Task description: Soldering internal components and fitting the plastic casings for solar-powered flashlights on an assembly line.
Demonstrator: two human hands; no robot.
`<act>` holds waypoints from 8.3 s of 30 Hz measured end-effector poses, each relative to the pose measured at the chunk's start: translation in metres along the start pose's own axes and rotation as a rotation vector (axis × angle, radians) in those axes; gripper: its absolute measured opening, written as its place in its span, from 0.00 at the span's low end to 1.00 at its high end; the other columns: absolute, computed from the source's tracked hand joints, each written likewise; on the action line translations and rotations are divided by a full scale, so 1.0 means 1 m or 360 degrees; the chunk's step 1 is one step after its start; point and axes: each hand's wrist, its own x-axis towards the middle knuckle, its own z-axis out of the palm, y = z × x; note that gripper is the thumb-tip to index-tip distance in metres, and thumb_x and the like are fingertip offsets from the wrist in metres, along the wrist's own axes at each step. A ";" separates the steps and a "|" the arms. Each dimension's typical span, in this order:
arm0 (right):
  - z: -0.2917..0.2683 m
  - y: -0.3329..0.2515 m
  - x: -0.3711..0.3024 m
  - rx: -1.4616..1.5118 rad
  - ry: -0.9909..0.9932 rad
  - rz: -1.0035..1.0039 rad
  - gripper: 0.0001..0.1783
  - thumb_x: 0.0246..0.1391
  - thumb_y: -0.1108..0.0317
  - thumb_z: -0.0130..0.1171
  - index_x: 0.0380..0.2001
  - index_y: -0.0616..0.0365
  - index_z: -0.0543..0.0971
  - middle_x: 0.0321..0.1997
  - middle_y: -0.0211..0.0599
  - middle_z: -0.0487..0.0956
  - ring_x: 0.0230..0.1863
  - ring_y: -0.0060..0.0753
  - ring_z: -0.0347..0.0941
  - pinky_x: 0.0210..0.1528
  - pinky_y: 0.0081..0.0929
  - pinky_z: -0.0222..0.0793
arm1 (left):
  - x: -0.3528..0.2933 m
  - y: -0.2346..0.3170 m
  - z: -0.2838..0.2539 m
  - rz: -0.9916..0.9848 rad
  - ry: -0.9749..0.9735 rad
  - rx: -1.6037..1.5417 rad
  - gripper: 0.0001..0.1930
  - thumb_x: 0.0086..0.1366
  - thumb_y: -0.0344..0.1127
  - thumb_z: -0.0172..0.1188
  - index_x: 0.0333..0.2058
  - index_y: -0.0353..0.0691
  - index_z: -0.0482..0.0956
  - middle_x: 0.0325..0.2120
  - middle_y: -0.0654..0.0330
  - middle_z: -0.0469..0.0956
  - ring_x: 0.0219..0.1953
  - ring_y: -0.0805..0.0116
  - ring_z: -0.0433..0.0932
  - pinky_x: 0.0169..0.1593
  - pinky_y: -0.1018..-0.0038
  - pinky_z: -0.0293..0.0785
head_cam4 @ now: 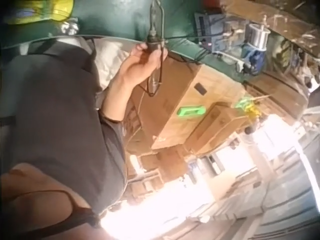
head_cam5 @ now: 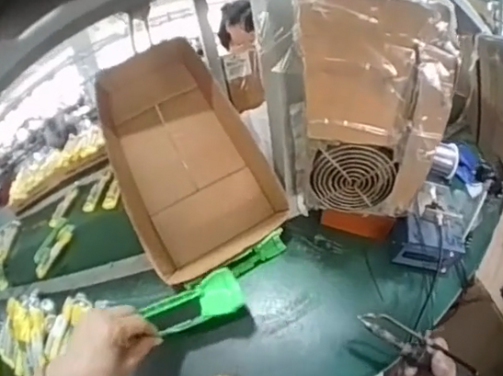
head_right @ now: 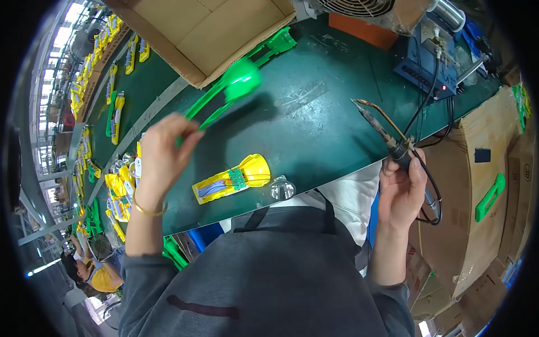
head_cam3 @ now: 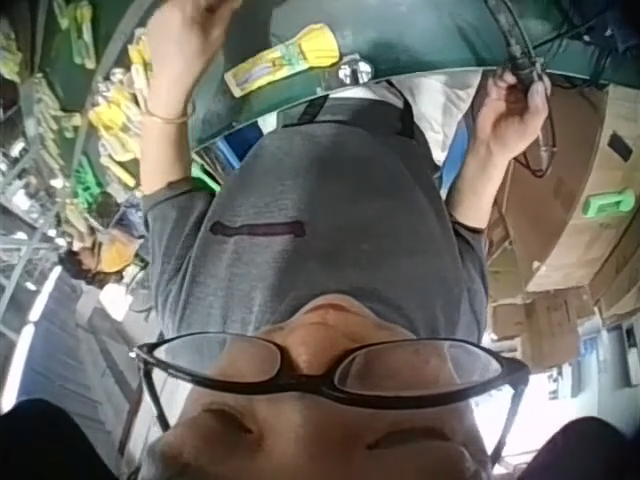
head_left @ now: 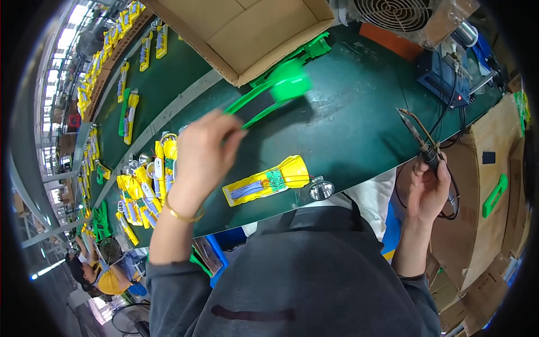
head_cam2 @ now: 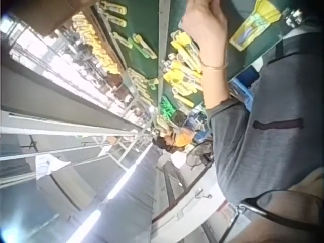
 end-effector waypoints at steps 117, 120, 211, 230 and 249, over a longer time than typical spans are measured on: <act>0.088 0.102 -0.005 -0.0407 -0.0571 0.0489 0.11 0.54 0.62 0.54 0.35 0.58 0.68 0.31 0.34 0.73 0.31 0.23 0.68 0.35 0.19 0.63 | -0.050 0.006 0.035 -0.0556 -0.0366 0.0181 0.03 0.47 0.31 0.60 0.18 0.40 0.79 0.18 0.59 0.74 0.29 0.60 0.74 0.48 0.56 0.62; 0.085 0.096 -0.001 -0.0379 -0.0511 0.0516 0.12 0.55 0.62 0.52 0.36 0.57 0.68 0.31 0.34 0.73 0.31 0.23 0.68 0.36 0.20 0.63 | -0.049 0.014 0.030 -0.0508 -0.0391 0.0319 0.03 0.49 0.32 0.60 0.19 0.40 0.79 0.21 0.59 0.75 0.30 0.60 0.74 0.48 0.54 0.62; 0.115 0.033 0.080 -0.1792 -0.1482 0.0576 0.09 0.38 0.72 0.62 0.23 0.60 0.73 0.22 0.26 0.71 0.25 0.16 0.65 0.27 0.18 0.61 | -0.011 0.045 0.057 -0.0359 -0.0330 -0.0033 0.02 0.48 0.26 0.57 0.23 0.35 0.76 0.20 0.54 0.73 0.23 0.55 0.74 0.27 0.66 0.68; 0.112 0.030 0.079 -0.1786 -0.1474 0.0552 0.09 0.38 0.72 0.63 0.23 0.60 0.73 0.21 0.24 0.71 0.24 0.15 0.65 0.26 0.17 0.60 | -0.009 0.046 0.056 -0.0362 -0.0316 -0.0049 0.02 0.49 0.27 0.57 0.23 0.35 0.77 0.19 0.54 0.73 0.22 0.56 0.74 0.27 0.67 0.69; 0.092 0.090 0.019 -0.0422 -0.0158 0.0365 0.08 0.56 0.66 0.51 0.35 0.60 0.70 0.29 0.34 0.74 0.31 0.23 0.72 0.38 0.22 0.68 | -0.011 0.045 0.057 -0.0293 -0.0258 -0.0147 0.05 0.51 0.28 0.55 0.18 0.34 0.72 0.19 0.51 0.71 0.21 0.50 0.73 0.26 0.60 0.69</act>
